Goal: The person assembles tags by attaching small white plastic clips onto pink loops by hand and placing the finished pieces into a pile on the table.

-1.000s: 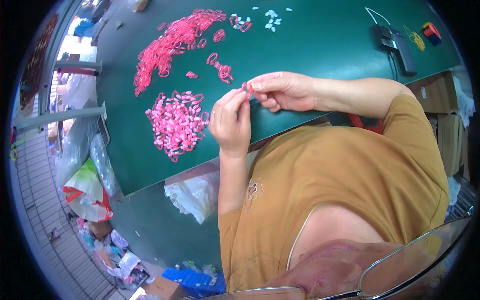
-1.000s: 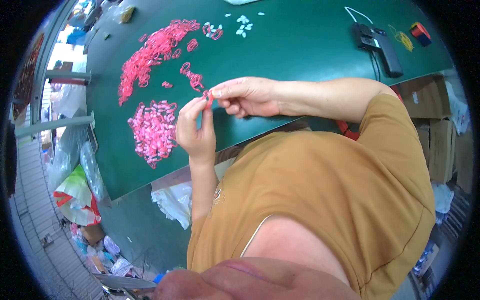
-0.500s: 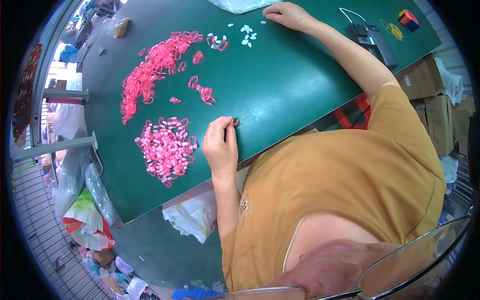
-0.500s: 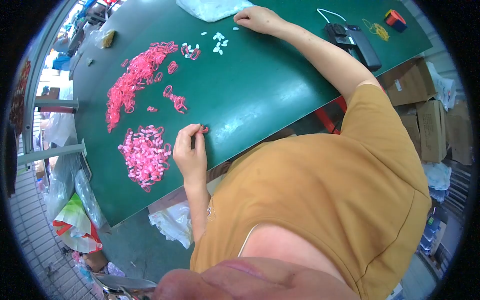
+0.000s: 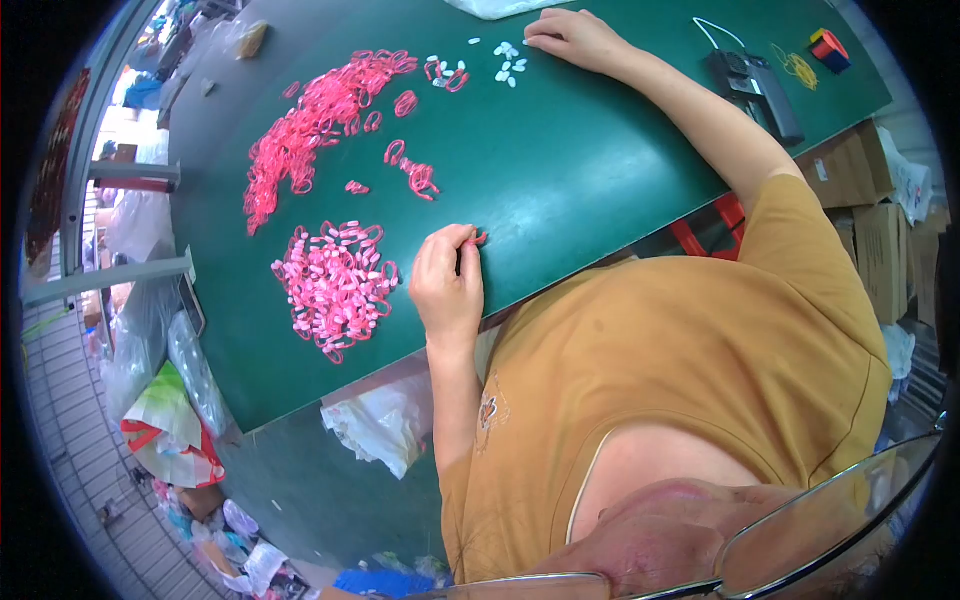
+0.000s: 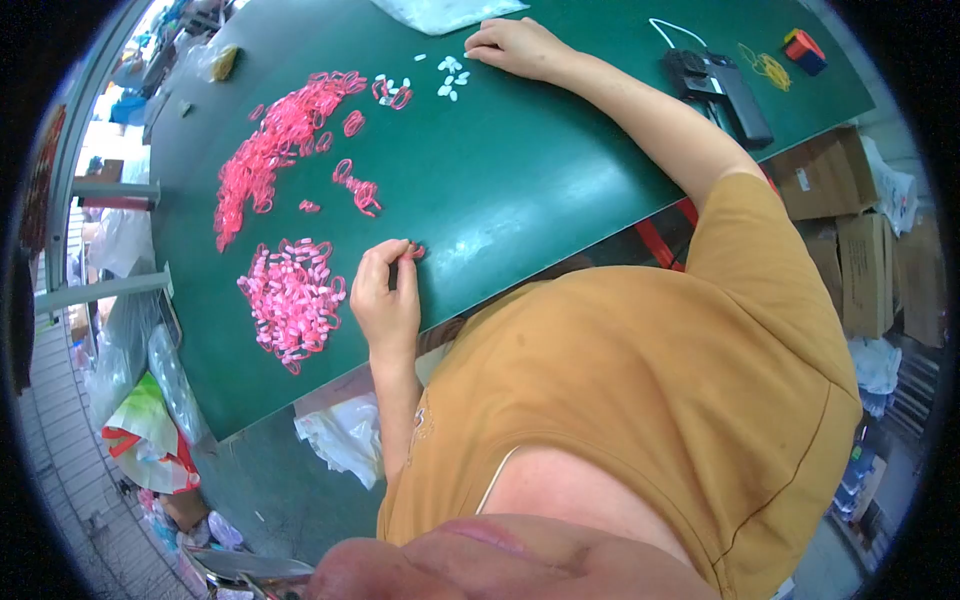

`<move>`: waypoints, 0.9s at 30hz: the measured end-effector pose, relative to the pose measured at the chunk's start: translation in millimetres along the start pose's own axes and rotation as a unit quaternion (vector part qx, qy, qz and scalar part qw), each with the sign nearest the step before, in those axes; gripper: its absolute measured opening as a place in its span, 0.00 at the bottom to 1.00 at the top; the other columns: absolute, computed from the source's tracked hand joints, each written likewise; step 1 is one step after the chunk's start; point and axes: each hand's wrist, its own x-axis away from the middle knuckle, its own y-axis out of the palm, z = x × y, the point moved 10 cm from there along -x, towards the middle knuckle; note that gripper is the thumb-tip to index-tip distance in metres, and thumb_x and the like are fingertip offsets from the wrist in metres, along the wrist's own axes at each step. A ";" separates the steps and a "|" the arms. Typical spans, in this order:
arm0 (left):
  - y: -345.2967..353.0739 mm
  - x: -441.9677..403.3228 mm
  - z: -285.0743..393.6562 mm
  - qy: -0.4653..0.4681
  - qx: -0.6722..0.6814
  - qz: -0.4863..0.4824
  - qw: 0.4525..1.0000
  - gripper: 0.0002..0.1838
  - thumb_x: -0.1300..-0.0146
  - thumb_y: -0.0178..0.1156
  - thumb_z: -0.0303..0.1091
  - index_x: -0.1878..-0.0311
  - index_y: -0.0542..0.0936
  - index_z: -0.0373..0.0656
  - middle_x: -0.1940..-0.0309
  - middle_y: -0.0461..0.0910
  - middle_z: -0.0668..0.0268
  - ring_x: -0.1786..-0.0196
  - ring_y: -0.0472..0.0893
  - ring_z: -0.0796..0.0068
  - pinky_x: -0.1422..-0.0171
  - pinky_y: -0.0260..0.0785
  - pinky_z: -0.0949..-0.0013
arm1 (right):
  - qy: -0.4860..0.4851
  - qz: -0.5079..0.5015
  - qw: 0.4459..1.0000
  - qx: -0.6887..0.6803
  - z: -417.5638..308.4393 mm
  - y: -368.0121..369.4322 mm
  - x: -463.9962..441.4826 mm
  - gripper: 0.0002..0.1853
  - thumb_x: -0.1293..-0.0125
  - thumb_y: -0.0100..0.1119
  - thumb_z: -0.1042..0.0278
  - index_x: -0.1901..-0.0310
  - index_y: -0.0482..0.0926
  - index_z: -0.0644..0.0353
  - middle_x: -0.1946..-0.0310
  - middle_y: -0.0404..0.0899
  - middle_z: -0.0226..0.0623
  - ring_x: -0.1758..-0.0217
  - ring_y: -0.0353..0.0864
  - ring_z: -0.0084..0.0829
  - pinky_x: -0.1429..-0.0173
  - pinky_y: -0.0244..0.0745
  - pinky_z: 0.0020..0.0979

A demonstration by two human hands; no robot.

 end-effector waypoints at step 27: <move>-3.2 0.8 0.8 0.021 0.003 0.019 1.000 0.08 0.36 0.71 0.19 0.60 0.81 0.41 0.60 0.90 0.61 0.57 0.91 0.58 0.54 0.84 0.58 | -0.403 -0.205 0.884 -0.116 -269.6 -13.6 80.9 0.09 0.22 0.63 0.60 0.57 0.89 0.54 0.62 0.80 0.31 0.51 0.85 0.32 0.24 0.67 0.46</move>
